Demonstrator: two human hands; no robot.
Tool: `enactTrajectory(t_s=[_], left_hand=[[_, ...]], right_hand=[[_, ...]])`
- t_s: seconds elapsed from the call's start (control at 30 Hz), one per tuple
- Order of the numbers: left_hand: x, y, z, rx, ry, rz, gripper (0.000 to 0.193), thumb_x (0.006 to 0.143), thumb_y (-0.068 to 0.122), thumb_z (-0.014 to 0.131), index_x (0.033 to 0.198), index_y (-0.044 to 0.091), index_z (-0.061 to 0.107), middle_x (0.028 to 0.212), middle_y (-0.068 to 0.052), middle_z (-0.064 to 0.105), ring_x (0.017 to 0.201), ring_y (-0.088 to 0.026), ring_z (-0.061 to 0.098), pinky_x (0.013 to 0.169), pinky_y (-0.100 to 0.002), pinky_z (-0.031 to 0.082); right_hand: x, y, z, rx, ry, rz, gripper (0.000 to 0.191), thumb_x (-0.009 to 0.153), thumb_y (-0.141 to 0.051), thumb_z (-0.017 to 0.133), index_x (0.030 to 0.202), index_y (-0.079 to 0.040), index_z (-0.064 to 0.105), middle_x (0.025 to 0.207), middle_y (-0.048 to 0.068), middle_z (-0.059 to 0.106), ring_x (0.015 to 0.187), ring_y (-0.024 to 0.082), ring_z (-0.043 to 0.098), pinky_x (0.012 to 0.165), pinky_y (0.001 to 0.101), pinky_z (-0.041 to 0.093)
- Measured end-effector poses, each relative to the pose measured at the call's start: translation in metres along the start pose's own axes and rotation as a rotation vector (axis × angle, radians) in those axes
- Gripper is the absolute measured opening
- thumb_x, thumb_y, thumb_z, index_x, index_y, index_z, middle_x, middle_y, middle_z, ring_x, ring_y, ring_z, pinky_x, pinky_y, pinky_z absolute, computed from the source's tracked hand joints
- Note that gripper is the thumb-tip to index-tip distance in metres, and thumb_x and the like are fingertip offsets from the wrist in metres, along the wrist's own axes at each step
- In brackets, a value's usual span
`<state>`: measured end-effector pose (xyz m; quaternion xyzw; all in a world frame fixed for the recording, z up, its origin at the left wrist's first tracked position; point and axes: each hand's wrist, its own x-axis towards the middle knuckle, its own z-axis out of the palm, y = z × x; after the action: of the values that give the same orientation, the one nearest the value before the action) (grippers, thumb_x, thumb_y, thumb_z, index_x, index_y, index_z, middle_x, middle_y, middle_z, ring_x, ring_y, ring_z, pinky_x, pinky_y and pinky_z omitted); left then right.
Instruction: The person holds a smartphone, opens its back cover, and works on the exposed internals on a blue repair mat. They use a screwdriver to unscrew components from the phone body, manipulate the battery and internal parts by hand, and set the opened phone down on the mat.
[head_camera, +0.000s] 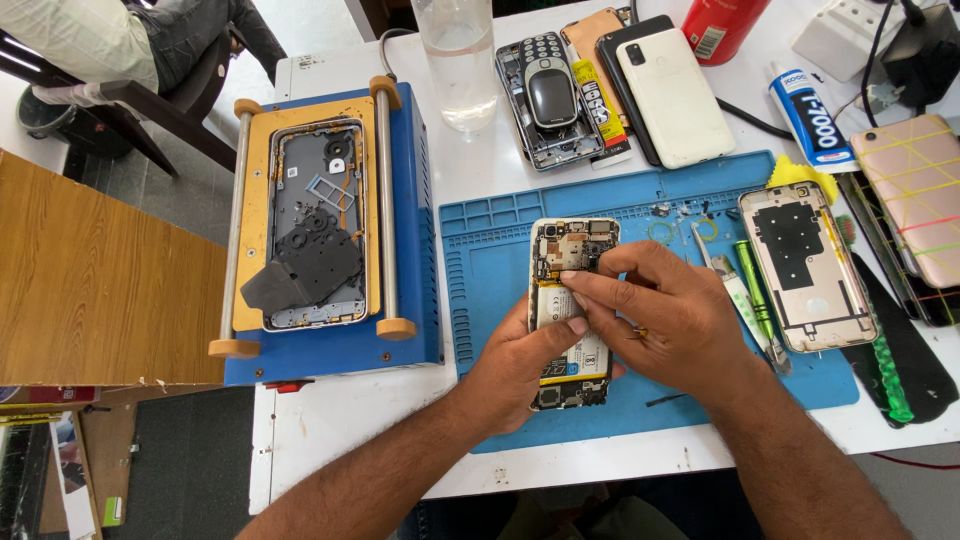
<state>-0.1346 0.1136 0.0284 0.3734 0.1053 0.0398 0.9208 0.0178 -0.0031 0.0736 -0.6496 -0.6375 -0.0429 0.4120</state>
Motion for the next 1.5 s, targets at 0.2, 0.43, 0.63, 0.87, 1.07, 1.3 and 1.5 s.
enactTrajectory(t_s=[0.2, 0.43, 0.63, 0.87, 1.07, 1.3, 1.5], left_hand=[[-0.002, -0.002, 0.003, -0.008, -0.015, 0.015, 0.041, 0.111, 0.017, 0.048, 0.146, 0.000, 0.036, 0.119, -0.020, 0.061, 0.104, -0.024, 0.071, 0.084, -0.038, 0.066], [0.000, -0.010, -0.002, 0.074, -0.066, -0.050, 0.049, 0.105, 0.016, 0.053, 0.148, 0.004, 0.031, 0.124, -0.016, 0.058, 0.106, -0.025, 0.070, 0.088, -0.040, 0.064], [-0.001, -0.017, 0.001, 0.227, -0.172, -0.005, 0.051, 0.110, 0.022, 0.053, 0.151, 0.001, 0.032, 0.133, -0.019, 0.056, 0.126, -0.023, 0.062, 0.107, -0.045, 0.059], [0.000, -0.017, 0.005, 0.239, -0.180, 0.003, 0.049, 0.109, 0.023, 0.053, 0.149, 0.001, 0.034, 0.134, -0.018, 0.054, 0.128, -0.024, 0.061, 0.107, -0.047, 0.059], [-0.001, -0.020, 0.003, 0.188, -0.084, 0.001, 0.044, 0.107, 0.023, 0.053, 0.144, 0.005, 0.036, 0.132, -0.016, 0.056, 0.127, -0.023, 0.061, 0.104, -0.047, 0.060], [-0.001, -0.024, -0.001, 0.176, -0.080, 0.001, 0.042, 0.110, 0.022, 0.053, 0.143, 0.002, 0.037, 0.125, -0.016, 0.057, 0.116, -0.024, 0.064, 0.098, -0.045, 0.061], [-0.002, -0.023, 0.000, 0.196, -0.087, -0.021, 0.049, 0.107, 0.023, 0.053, 0.148, 0.006, 0.032, 0.125, -0.015, 0.054, 0.115, -0.022, 0.063, 0.096, -0.044, 0.062]], right_hand=[[-0.004, -0.001, -0.001, -0.050, 0.034, -0.038, 0.032, 0.083, -0.005, 0.083, 0.114, -0.009, 0.077, 0.098, 0.005, 0.066, 0.068, 0.009, 0.066, 0.052, 0.0242, 0.053], [-0.005, -0.001, -0.007, 0.060, -0.011, 0.045, 0.031, 0.081, -0.004, 0.083, 0.111, -0.009, 0.077, 0.098, 0.005, 0.066, 0.077, 0.011, 0.069, 0.057, 0.0238, 0.056], [-0.012, 0.003, -0.018, 0.182, -0.020, 0.095, 0.018, 0.085, -0.005, 0.081, 0.102, -0.010, 0.075, 0.100, 0.003, 0.066, 0.087, 0.012, 0.070, 0.066, 0.0239, 0.061], [-0.018, 0.006, -0.019, 0.157, 0.009, 0.044, 0.015, 0.087, -0.006, 0.080, 0.100, -0.010, 0.073, 0.100, 0.003, 0.065, 0.088, 0.013, 0.069, 0.067, 0.0255, 0.059], [-0.020, 0.004, -0.018, 0.143, 0.037, 0.168, 0.025, 0.081, -0.011, 0.088, 0.101, -0.008, 0.072, 0.098, 0.005, 0.067, 0.069, 0.010, 0.063, 0.053, 0.0242, 0.051], [-0.018, 0.002, -0.011, 0.105, 0.012, -0.033, 0.029, 0.084, -0.007, 0.084, 0.111, -0.008, 0.073, 0.102, 0.005, 0.064, 0.086, 0.013, 0.068, 0.064, 0.0254, 0.058], [-0.018, 0.002, -0.010, 0.097, -0.029, 0.023, 0.030, 0.081, -0.004, 0.085, 0.110, -0.009, 0.077, 0.097, 0.005, 0.065, 0.077, 0.011, 0.068, 0.055, 0.0243, 0.055]])
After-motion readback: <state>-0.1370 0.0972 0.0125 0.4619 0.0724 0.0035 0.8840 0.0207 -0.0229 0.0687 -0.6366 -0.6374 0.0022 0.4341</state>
